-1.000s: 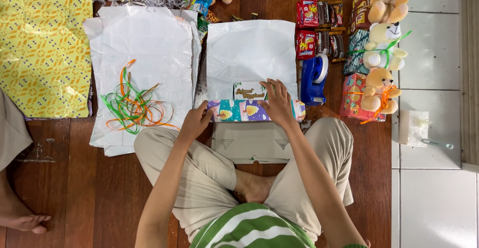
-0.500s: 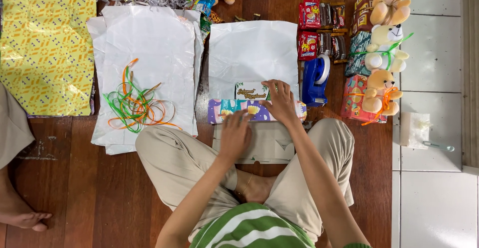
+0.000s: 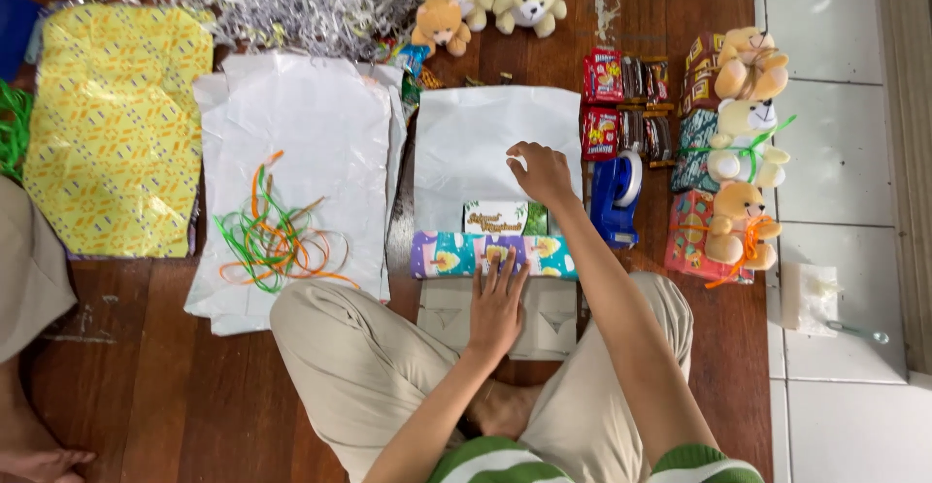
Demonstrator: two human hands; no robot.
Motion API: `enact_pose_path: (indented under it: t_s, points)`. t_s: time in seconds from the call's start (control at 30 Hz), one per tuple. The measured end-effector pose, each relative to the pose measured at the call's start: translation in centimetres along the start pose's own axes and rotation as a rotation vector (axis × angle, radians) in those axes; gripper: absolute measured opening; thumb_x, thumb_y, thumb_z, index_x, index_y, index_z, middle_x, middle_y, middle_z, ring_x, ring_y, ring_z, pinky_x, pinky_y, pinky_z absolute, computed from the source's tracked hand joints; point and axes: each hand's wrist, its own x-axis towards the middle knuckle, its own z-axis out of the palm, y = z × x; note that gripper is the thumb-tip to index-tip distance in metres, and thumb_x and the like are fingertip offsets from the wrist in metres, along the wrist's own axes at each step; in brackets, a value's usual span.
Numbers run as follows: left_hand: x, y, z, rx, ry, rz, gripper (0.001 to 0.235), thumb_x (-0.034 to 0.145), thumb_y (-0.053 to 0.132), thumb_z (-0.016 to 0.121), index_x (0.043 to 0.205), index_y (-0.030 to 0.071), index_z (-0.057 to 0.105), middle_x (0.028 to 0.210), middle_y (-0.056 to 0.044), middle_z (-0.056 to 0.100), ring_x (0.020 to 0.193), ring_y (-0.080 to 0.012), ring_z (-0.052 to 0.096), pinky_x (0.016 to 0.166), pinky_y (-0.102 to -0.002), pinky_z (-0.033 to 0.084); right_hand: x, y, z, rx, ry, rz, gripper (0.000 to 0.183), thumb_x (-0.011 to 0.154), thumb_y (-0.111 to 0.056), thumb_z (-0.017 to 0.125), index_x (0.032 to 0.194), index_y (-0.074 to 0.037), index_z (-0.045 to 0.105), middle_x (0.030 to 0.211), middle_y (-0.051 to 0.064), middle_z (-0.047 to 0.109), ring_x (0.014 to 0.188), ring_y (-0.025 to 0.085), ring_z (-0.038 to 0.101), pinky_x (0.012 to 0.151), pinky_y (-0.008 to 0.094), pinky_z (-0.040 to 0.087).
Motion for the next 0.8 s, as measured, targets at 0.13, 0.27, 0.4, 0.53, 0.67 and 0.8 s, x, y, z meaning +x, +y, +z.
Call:
enact_pose_path:
  t_s: [0.13,0.27,0.4,0.53,0.67,0.8]
  points:
    - [0.3,0.2,-1.0,-0.019,0.001,0.014,0.081,0.081,0.009,0.073,0.154,0.019,0.040,0.164,-0.014,0.031,0.149,-0.0368,0.030,0.116,-0.060,0.020,7.2,-0.3,1.0,0.001,0.135,0.061,0.030,0.104,-0.029,0.054,0.134,-0.027,0.060,0.129,-0.001,0.066,0.127,0.022,0.059,0.111,0.048,0.039]
    - [0.6,0.1,-1.4,-0.157,0.086,0.063,0.076,0.075,-0.001,0.067,0.148,0.007,0.044,0.162,-0.019,0.030,0.147,-0.0424,0.028,0.117,-0.063,0.016,11.9,0.0,3.0,-0.137,0.285,0.045,0.054,0.090,-0.017,0.065,0.142,-0.016,0.049,0.157,0.006,0.039,0.145,0.028,0.033,0.113,0.047,0.031]
    - [0.5,-0.3,-0.5,-0.192,0.007,0.078,0.078,0.074,-0.001,0.070,0.148,0.004,0.044,0.160,-0.024,0.029,0.147,-0.0472,0.023,0.114,-0.066,0.014,14.7,0.7,5.0,-0.323,0.180,0.093,0.073,0.091,-0.023,0.063,0.156,-0.025,0.031,0.161,0.004,0.036,0.152,0.028,0.021,0.121,0.052,0.016]
    - [0.5,-0.6,-0.1,-0.191,0.009,0.084,0.078,0.077,-0.002,0.068,0.150,0.004,0.042,0.162,-0.024,0.025,0.147,-0.0464,0.021,0.115,-0.066,0.013,14.4,0.5,3.6,-0.291,0.163,0.139,0.070,0.088,-0.033,0.072,0.150,-0.020,0.042,0.142,0.010,0.056,0.145,0.028,0.036,0.122,0.052,0.015]
    - [0.3,-0.5,-0.1,-0.184,0.003,0.090,0.082,0.075,-0.002,0.069,0.151,0.004,0.039,0.163,-0.024,0.023,0.147,-0.0466,0.021,0.114,-0.067,0.013,14.6,1.7,3.2,-0.296,0.151,0.147,0.068,0.090,-0.037,0.069,0.149,-0.017,0.044,0.145,0.006,0.051,0.144,0.027,0.033,0.122,0.052,0.018]
    - [0.2,-0.4,0.4,-0.233,-0.015,0.082,0.079,0.078,-0.003,0.066,0.151,0.003,0.039,0.163,-0.025,0.021,0.148,-0.0472,0.016,0.113,-0.067,0.009,14.8,2.6,2.9,-0.249,0.050,0.163,0.072,0.092,-0.044,0.064,0.155,-0.022,0.036,0.150,0.000,0.053,0.154,0.022,0.023,0.125,0.053,0.009]
